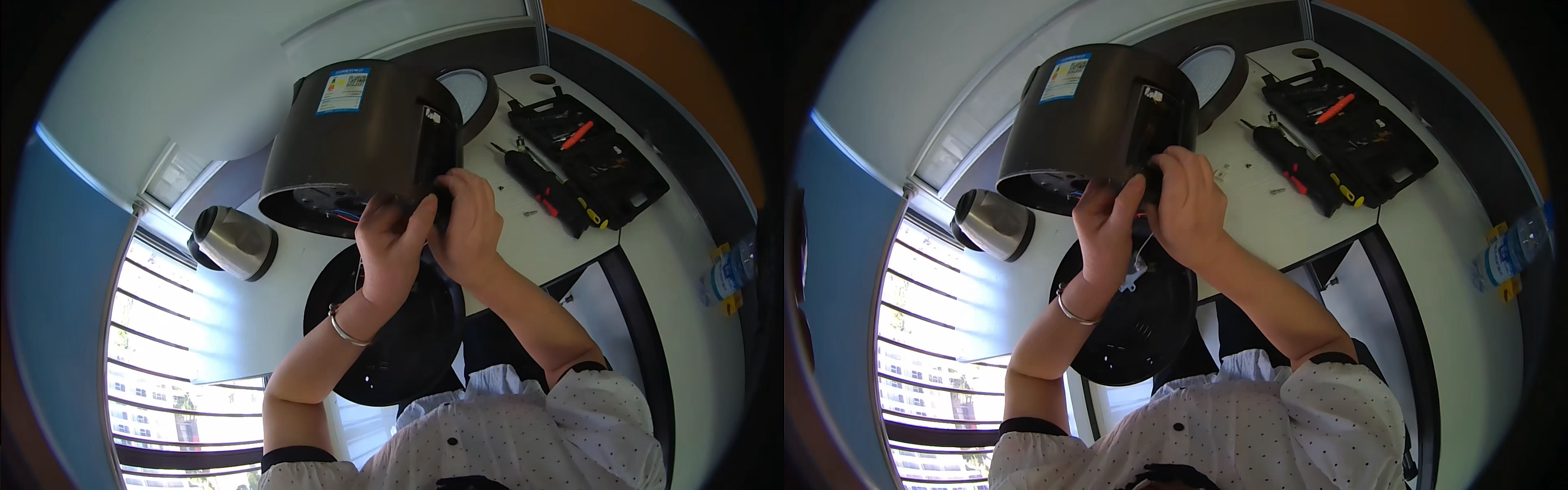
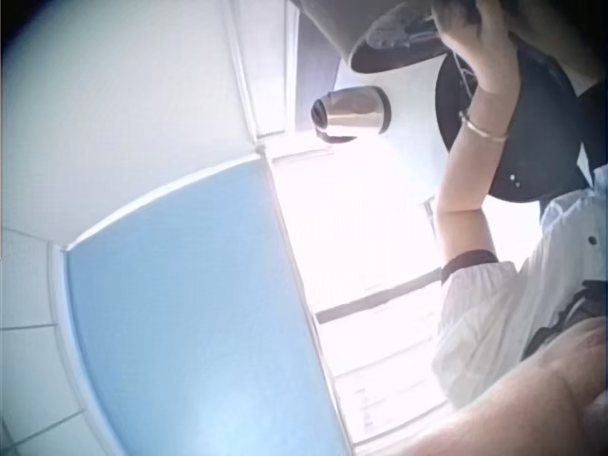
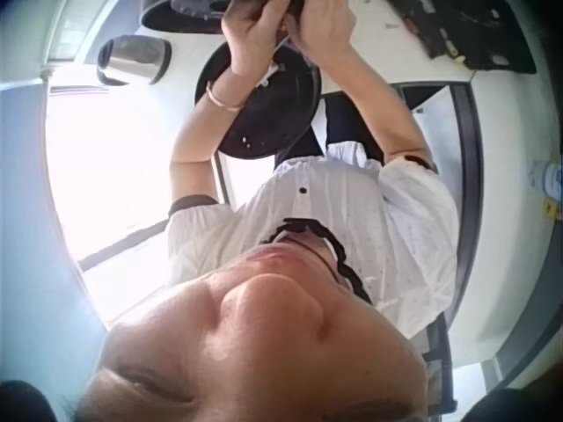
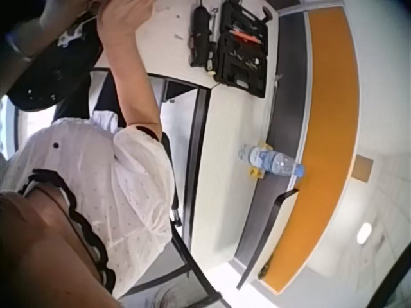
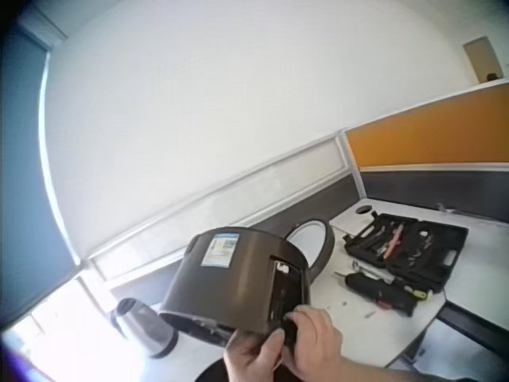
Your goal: The person is repairing a small kitchen appliance, likely a rice cooker. They are seen manipulating internal wires and components with their hands, attempting to connect or fix the electrical system inside the device's casing.
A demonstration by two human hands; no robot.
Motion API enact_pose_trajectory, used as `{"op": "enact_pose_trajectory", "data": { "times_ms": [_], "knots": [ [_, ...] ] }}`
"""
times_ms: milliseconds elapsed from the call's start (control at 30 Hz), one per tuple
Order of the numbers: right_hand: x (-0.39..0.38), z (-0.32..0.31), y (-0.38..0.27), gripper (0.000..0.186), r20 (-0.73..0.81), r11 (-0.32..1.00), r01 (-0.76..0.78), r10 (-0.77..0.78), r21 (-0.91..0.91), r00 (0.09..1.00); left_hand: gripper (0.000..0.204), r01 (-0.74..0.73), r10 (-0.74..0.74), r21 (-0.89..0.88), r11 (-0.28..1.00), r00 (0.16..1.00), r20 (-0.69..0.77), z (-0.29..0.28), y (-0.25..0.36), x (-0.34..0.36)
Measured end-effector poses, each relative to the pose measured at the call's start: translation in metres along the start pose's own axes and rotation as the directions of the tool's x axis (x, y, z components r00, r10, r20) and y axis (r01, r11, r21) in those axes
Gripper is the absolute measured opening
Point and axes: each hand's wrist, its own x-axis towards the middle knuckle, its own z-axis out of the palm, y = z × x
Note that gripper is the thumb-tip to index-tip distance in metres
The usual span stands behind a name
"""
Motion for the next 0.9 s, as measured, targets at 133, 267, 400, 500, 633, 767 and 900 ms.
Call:
{"op": "enact_pose_trajectory", "data": {
  "times_ms": [133,267,400,500,633,767,900],
  "knots": [
    [-0.004,0.002,-0.002,0.06,0.006,0.999,-0.052,0.052,-0.009,0.999,0.017,0.052,-0.055,0.081,0.995,0.998,0.042,-0.009,-0.005,-0.002],
    [-0.007,0.002,0.0,0.048,0.034,0.997,-0.071,0.07,0.007,0.997,0.019,-0.054,0.047,0.098,0.994,0.996,0.071,-0.021,0.007,-0.009],
    [-0.007,0.003,0.003,0.046,0.028,1.0,-0.026,0.026,0.009,0.999,0.038,-0.547,0.519,0.592,0.591,0.82,0.24,-0.052,0.025,-0.013],
    [-0.008,0.004,0.008,0.045,0.008,1.0,0.007,-0.007,0.007,1.0,0.032,-0.732,0.713,0.681,0.022,0.49,0.502,-0.059,0.029,0.008],
    [-0.007,0.007,0.003,0.044,-0.01,1.0,-0.001,0.001,0.006,1.0,0.028,-0.774,0.664,0.598,-0.21,0.336,0.668,-0.057,0.029,0.031],
    [-0.003,0.004,0.004,0.053,0.009,0.998,0.045,-0.045,-0.05,0.999,0.024,-0.847,0.649,0.46,-0.266,0.196,0.735,-0.047,0.028,0.049],
    [-0.002,-0.001,0.002,0.055,0.054,0.997,0.036,-0.033,-0.061,0.998,0.023,-0.892,0.671,0.37,-0.26,0.109,0.733,-0.041,0.027,0.056]
  ]
}}
